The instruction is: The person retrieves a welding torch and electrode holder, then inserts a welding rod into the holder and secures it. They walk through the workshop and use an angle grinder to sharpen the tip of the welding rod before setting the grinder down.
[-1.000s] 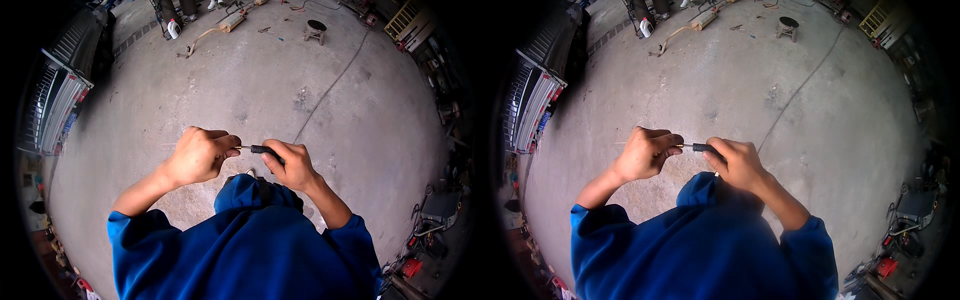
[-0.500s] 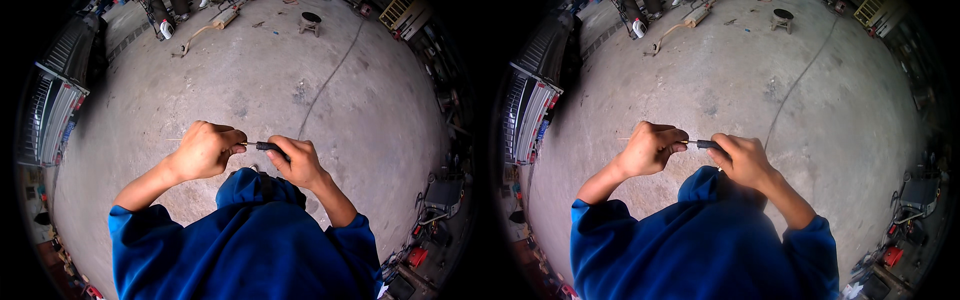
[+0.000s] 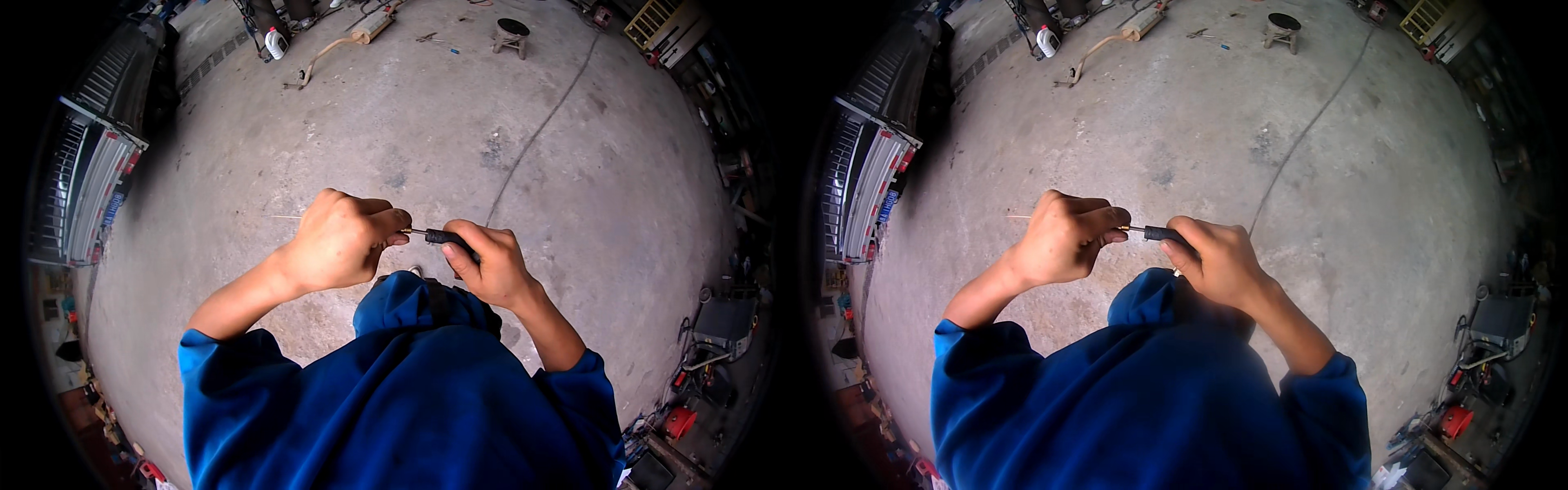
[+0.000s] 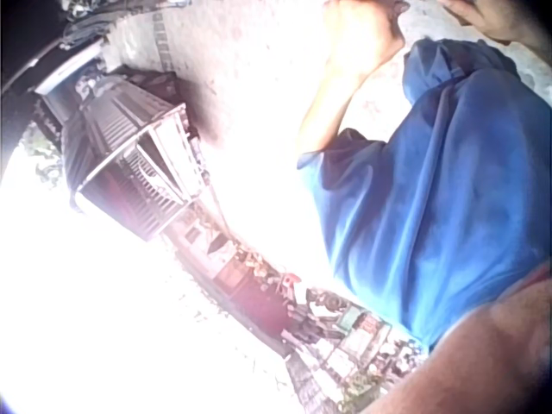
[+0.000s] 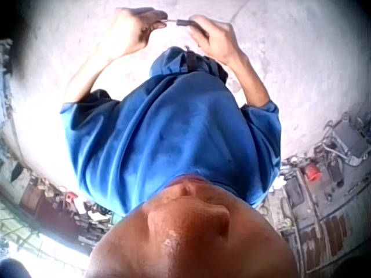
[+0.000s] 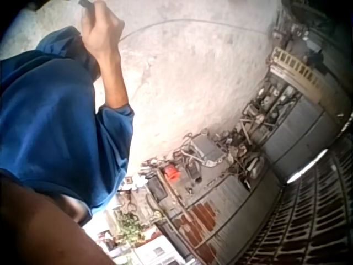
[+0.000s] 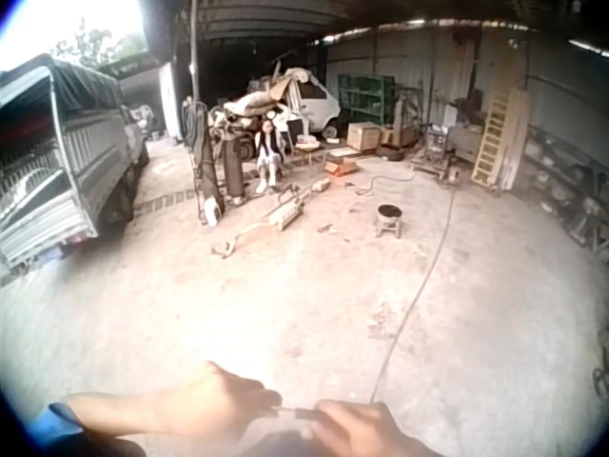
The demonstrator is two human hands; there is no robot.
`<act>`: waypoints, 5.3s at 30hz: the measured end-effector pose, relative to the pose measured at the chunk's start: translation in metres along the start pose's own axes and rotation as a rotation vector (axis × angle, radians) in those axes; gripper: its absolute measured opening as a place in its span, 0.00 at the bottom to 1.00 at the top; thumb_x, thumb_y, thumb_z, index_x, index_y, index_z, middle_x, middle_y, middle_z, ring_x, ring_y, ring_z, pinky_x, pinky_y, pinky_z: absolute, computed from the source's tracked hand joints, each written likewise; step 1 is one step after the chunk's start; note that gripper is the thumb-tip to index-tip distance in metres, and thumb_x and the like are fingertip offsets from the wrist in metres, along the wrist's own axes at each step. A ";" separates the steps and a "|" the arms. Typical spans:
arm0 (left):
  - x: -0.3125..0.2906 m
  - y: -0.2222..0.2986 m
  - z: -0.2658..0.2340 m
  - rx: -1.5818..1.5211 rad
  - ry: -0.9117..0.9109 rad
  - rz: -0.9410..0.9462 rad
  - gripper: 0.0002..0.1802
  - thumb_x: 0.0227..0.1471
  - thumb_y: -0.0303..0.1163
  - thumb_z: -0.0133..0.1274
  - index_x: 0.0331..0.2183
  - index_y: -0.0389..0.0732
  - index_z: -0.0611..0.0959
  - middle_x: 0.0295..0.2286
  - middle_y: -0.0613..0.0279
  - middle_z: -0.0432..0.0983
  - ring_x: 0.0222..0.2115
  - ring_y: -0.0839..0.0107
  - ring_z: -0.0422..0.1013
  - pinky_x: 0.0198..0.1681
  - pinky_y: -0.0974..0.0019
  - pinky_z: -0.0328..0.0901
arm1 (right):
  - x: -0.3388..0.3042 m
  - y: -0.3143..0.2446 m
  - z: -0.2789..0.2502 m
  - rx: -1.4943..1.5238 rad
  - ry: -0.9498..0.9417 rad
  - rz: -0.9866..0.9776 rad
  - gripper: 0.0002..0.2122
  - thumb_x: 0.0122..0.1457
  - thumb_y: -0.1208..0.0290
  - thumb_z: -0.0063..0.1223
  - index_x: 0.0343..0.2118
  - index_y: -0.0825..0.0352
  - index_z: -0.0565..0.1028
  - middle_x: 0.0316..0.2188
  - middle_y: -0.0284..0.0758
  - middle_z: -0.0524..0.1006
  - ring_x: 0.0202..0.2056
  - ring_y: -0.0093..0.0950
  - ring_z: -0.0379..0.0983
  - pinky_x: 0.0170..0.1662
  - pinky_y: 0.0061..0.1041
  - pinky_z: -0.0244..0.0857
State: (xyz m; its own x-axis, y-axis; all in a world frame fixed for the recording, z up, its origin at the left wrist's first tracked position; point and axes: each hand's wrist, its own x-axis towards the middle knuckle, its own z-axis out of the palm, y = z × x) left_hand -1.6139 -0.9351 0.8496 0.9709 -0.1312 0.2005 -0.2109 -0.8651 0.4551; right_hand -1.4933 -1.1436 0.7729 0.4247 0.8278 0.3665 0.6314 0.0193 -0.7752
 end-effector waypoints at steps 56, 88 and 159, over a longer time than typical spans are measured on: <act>0.034 0.010 -0.021 0.365 0.277 0.118 0.07 0.45 0.31 0.60 0.23 0.43 0.78 0.17 0.64 0.65 0.16 0.66 0.67 0.17 0.63 0.62 | 0.036 -0.004 -0.029 0.251 0.038 0.203 0.10 0.65 0.66 0.51 0.35 0.70 0.74 0.18 0.30 0.72 0.19 0.19 0.72 0.23 0.20 0.65; 0.045 0.029 -0.019 0.295 -0.054 0.093 0.09 0.40 0.24 0.55 0.29 0.44 0.80 0.21 0.64 0.68 0.18 0.62 0.72 0.18 0.59 0.64 | 0.013 0.007 -0.032 0.025 0.043 0.055 0.07 0.63 0.69 0.55 0.35 0.68 0.74 0.19 0.33 0.75 0.18 0.23 0.72 0.22 0.25 0.65; 0.558 0.097 0.482 -0.172 -0.415 -0.239 0.18 0.54 0.46 0.58 0.26 0.40 0.79 0.21 0.48 0.76 0.23 0.46 0.74 0.24 0.52 0.67 | -0.242 0.535 -0.552 1.292 1.599 0.700 0.24 0.69 0.46 0.33 0.33 0.65 0.70 0.27 0.42 0.75 0.32 0.39 0.75 0.43 0.42 0.70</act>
State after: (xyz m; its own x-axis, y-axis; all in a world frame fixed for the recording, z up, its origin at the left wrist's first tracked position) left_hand -1.0377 -1.3260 0.5875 0.9504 -0.1506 -0.2721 0.0409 -0.8068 0.5894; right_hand -0.9001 -1.6435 0.5534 0.7951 -0.1632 -0.5841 -0.2022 0.8367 -0.5090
